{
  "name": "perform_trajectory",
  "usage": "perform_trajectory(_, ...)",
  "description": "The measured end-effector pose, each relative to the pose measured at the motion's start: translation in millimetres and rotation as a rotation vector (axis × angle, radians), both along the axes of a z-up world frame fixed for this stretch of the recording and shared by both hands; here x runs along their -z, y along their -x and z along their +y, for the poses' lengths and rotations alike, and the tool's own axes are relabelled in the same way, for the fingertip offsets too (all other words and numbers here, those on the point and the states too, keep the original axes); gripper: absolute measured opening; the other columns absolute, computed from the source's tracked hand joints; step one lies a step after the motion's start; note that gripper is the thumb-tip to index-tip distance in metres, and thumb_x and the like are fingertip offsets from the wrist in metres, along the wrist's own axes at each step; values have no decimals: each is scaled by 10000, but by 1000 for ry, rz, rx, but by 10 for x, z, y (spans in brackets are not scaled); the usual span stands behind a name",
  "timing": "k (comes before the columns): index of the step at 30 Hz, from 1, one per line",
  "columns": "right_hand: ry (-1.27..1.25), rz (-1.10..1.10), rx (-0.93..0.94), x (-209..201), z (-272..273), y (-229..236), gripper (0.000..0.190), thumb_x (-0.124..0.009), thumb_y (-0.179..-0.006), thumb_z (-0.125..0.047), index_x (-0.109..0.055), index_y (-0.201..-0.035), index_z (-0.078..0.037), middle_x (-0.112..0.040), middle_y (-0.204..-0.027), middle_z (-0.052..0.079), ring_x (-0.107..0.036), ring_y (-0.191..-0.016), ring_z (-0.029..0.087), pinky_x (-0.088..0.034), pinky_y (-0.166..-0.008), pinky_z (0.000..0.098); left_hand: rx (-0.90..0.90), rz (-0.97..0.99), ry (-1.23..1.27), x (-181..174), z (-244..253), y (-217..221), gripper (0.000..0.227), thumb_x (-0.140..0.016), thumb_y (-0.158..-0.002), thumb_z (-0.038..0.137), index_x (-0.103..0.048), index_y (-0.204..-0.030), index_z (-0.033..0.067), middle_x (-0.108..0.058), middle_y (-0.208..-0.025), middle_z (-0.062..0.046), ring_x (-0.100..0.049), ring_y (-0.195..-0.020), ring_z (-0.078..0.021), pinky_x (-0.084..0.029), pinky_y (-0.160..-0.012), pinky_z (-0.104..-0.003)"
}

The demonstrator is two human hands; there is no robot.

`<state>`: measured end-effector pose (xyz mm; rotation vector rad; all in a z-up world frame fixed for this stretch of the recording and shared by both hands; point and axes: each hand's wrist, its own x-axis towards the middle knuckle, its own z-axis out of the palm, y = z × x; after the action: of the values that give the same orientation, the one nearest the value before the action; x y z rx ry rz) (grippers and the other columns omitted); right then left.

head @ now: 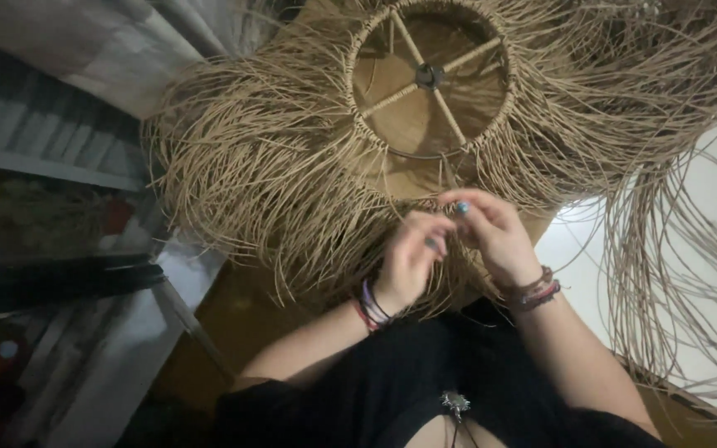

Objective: The person is weaving and knotting individual strands of straw onto a circular frame to create a decorative fringed item.

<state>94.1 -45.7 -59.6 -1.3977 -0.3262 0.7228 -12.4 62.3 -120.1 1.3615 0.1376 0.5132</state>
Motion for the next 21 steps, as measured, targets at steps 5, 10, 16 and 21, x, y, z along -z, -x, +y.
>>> perform_trajectory(5,36,-575,-420,335,-147,-393,264,-500,-989,-130,-701,-1120,-20,-627,-926,145,-610,-874,252,-517,-794,453,-157,-381,-1073,-259,159,-294,104,-634,-995,218,-725,-1020,174,-569,-998,-17,-621,-813,-208,-550,-724,-332)
perform_trajectory(10,96,-872,-334,477,-185,-379,209,-612,-1000,-233,-685,-954,-42,-525,-796,111,-568,-715,342,-465,-691,423,-77,-61,-1195,-678,646,-808,144,-551,-1013,188,-670,-1088,222,-684,-899,-11,-704,-841,-251,-588,-708,-364)
perform_trajectory(16,344,-1423,391,524,-73,-338,342,-718,-959,-99,-700,-1299,-134,-689,-935,43,-694,-766,268,-544,-664,375,7,140,-1057,-829,786,-1137,203,-613,-959,258,-779,-907,153,-781,-847,-4,-762,-812,-255,-599,-730,-361)
perform_trajectory(21,282,-1051,-129,262,-98,-356,93,-670,-947,-68,-724,-1023,-77,-721,-851,136,-713,-869,401,-569,-714,475,73,379,-968,-1268,889,-1033,90,-632,-906,326,-713,-941,310,-672,-557,167,-750,-700,-130,-585,-727,-316)
